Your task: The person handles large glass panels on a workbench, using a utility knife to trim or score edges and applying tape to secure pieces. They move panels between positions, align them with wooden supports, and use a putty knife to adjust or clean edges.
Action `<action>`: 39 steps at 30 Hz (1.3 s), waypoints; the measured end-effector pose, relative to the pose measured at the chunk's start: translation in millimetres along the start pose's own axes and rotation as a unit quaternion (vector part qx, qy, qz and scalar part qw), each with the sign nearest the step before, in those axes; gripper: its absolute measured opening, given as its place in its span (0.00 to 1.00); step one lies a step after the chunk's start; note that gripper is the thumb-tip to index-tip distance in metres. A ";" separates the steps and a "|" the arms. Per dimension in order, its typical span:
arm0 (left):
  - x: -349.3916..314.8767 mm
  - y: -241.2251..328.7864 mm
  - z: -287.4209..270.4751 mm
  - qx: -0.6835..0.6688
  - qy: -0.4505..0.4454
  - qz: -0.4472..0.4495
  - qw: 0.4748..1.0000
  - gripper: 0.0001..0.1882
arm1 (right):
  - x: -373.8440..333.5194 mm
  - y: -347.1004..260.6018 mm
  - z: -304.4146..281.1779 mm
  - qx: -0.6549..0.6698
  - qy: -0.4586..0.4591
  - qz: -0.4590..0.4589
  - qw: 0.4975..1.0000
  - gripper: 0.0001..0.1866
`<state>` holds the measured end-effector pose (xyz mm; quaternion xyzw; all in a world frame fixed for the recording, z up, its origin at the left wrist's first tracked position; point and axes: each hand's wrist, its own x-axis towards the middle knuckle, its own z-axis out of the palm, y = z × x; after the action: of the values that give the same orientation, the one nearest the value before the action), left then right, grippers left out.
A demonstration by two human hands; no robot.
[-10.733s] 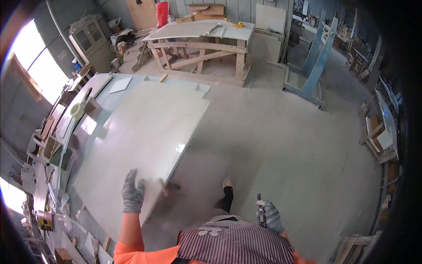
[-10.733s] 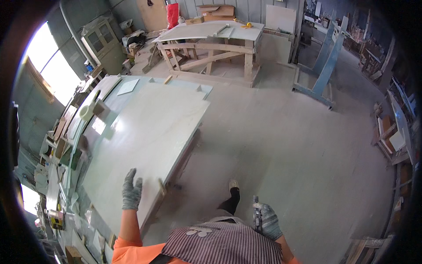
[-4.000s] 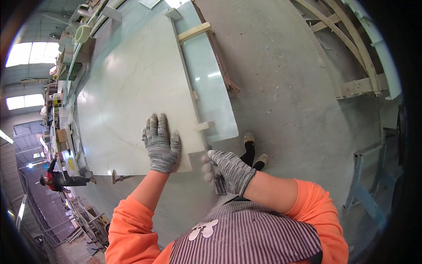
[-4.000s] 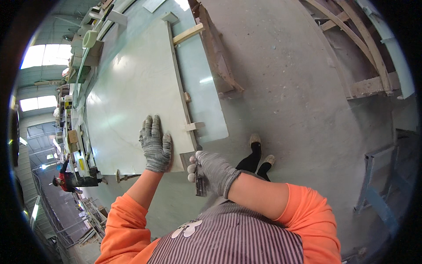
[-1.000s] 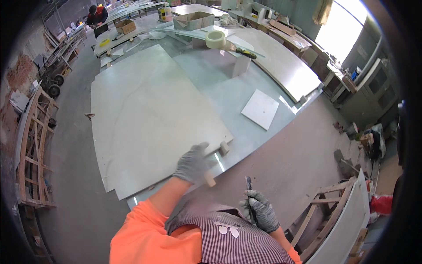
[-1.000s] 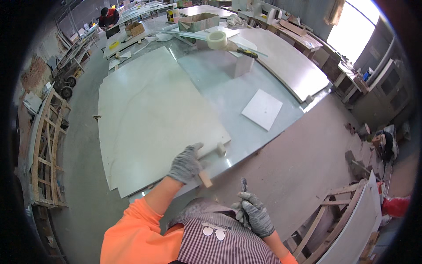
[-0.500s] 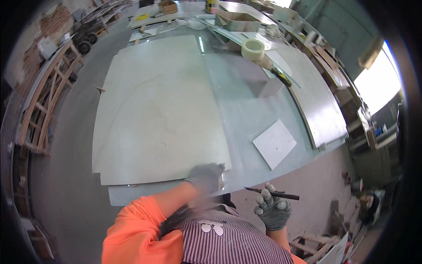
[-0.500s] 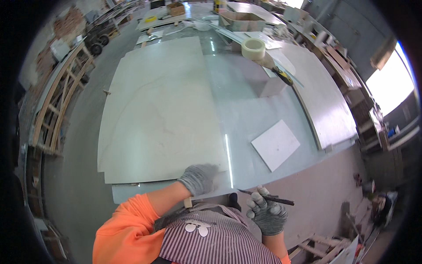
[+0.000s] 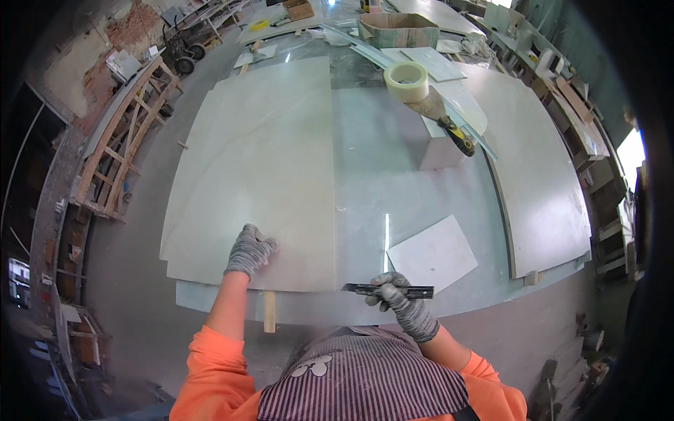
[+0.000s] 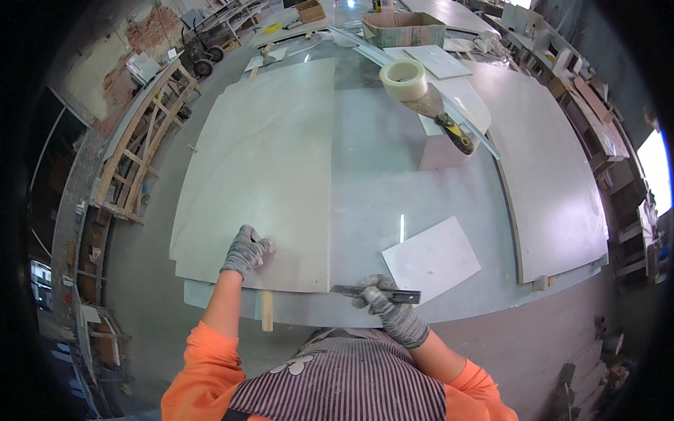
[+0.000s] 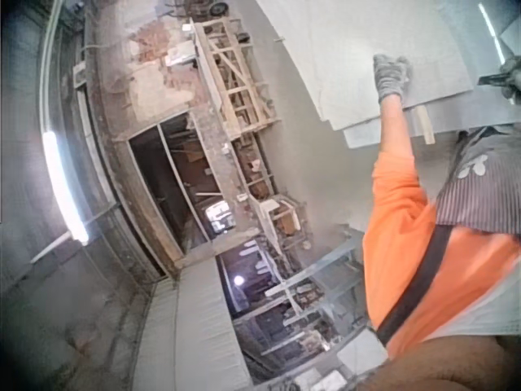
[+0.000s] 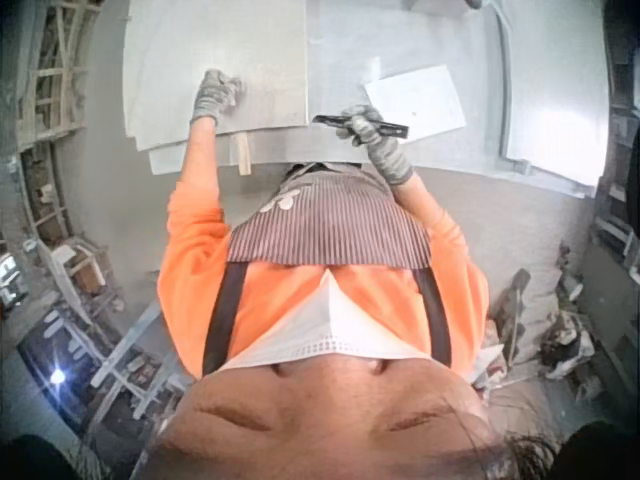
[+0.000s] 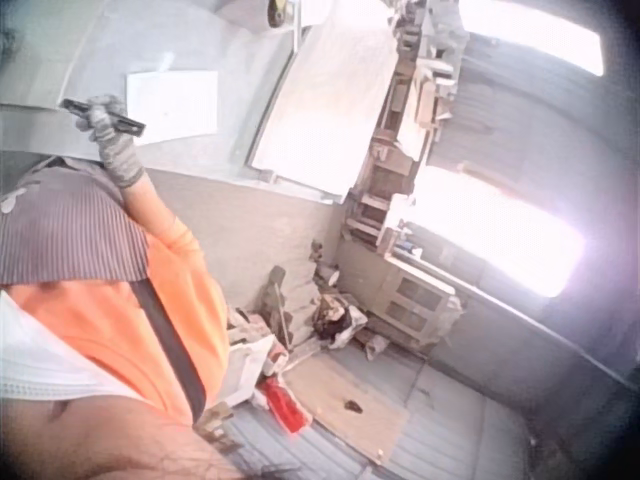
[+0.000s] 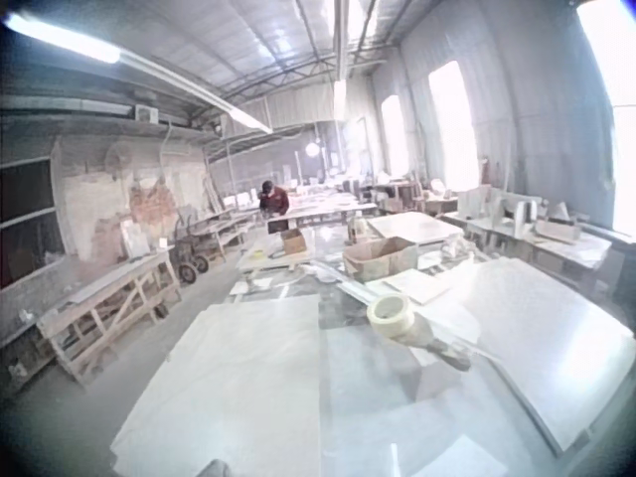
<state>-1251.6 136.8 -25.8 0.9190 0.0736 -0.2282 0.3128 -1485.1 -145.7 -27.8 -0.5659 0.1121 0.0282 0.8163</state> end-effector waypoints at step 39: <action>123.3 259.3 69.6 -0.017 -0.018 0.292 0.956 0.12 | 39.3 -47.5 -186.1 -0.306 0.154 -0.039 0.939 0.06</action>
<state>-1096.3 -112.2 8.5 0.8908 -0.1997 -0.1418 0.3828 -1466.8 -339.0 -54.8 -0.7895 0.1999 -0.0586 0.5773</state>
